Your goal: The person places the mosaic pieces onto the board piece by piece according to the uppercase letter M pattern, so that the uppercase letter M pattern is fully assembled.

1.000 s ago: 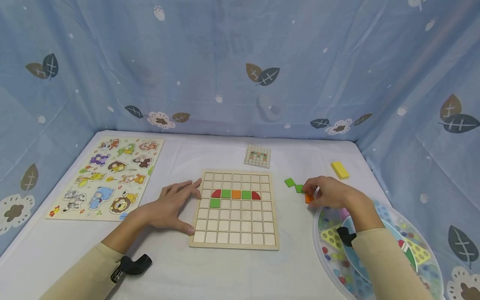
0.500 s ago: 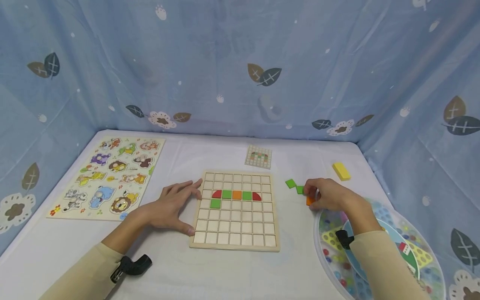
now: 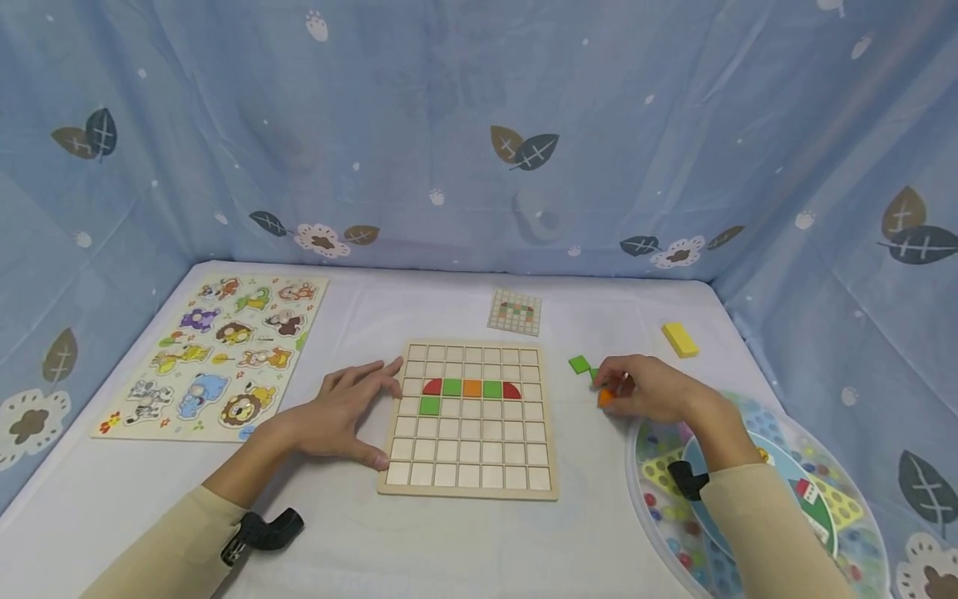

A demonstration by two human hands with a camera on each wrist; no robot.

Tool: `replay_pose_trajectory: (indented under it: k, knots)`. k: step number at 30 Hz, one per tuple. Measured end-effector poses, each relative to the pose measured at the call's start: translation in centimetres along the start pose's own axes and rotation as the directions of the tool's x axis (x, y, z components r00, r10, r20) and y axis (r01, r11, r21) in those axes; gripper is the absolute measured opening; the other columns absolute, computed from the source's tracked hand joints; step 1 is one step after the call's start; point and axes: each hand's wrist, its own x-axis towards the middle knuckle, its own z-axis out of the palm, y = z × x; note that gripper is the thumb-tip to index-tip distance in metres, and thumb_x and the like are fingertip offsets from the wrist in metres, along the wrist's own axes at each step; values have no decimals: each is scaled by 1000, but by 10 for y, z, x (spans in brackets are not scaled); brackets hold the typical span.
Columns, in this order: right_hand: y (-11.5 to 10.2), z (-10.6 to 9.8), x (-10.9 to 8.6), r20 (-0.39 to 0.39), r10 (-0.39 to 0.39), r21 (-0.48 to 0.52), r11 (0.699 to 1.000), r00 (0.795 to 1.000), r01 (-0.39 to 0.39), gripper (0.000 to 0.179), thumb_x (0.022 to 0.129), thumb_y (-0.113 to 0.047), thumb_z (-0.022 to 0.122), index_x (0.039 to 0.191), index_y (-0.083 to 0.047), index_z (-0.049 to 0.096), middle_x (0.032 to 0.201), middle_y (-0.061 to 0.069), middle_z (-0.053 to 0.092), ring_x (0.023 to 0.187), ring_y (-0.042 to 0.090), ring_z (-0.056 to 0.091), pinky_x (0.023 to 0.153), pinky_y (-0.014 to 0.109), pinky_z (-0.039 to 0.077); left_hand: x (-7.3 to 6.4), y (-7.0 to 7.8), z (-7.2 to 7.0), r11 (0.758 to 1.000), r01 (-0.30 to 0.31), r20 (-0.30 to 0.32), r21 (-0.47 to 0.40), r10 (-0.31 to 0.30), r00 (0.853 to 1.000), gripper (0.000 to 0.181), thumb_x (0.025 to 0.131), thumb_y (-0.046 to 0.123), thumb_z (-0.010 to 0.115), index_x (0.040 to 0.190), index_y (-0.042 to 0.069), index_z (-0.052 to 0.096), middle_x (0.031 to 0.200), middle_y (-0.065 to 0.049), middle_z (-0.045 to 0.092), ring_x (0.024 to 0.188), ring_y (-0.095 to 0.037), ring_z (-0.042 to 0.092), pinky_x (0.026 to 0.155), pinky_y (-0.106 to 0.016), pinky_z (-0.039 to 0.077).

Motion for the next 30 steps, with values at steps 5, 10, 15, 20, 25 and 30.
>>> replay_pose_trajectory:
  k: [5,10,15,20,25,30]
  knots:
    - [-5,-4,-3,-28,-44,38,998,999,45,28,95,-12,73,121,-11,66,107,-3,66,95,16,61,76,28,55,0,2,-2,1000,-5,-1,-6,5,1000,91,65,74,84,132,27,43,174,-3,10,157,-35,11,117,-66,11]
    - [-10,-6,-2,-38,-55,104,993,998,59,30,97,-16,72,125,-9,64,113,0,67,99,15,62,82,29,57,0,1,0,1000,-8,-1,-8,8,1000,91,65,74,83,132,27,43,174,-3,10,157,-35,11,117,-66,11]
    - [-17,-3,0,-75,-89,138,985,993,99,33,97,-16,72,128,-7,64,113,3,68,98,16,64,83,30,58,1,0,1,1000,1,-1,-5,-1,1000,93,64,76,82,132,29,42,174,-1,8,157,-33,10,117,-63,11]
    - [-19,1,2,-123,-93,152,982,988,111,34,98,-13,71,130,-6,63,114,5,69,99,15,64,84,30,57,1,0,1,1000,0,5,-1,0,1000,93,65,77,82,133,28,42,174,-1,7,157,-33,9,118,-63,10]
    - [-21,5,7,-146,-126,208,966,981,155,30,97,-9,72,125,-3,65,122,15,69,98,16,67,84,30,57,1,-1,0,1000,0,4,6,0,1000,92,65,76,82,133,28,42,174,-1,8,158,-33,9,118,-64,10]
    - [-25,9,12,-147,-168,236,951,975,199,30,96,-11,72,124,-3,65,123,18,69,97,17,67,80,30,58,0,-2,1,1000,3,5,5,-3,1000,92,65,77,82,133,29,42,174,0,8,158,-32,9,117,-63,10]
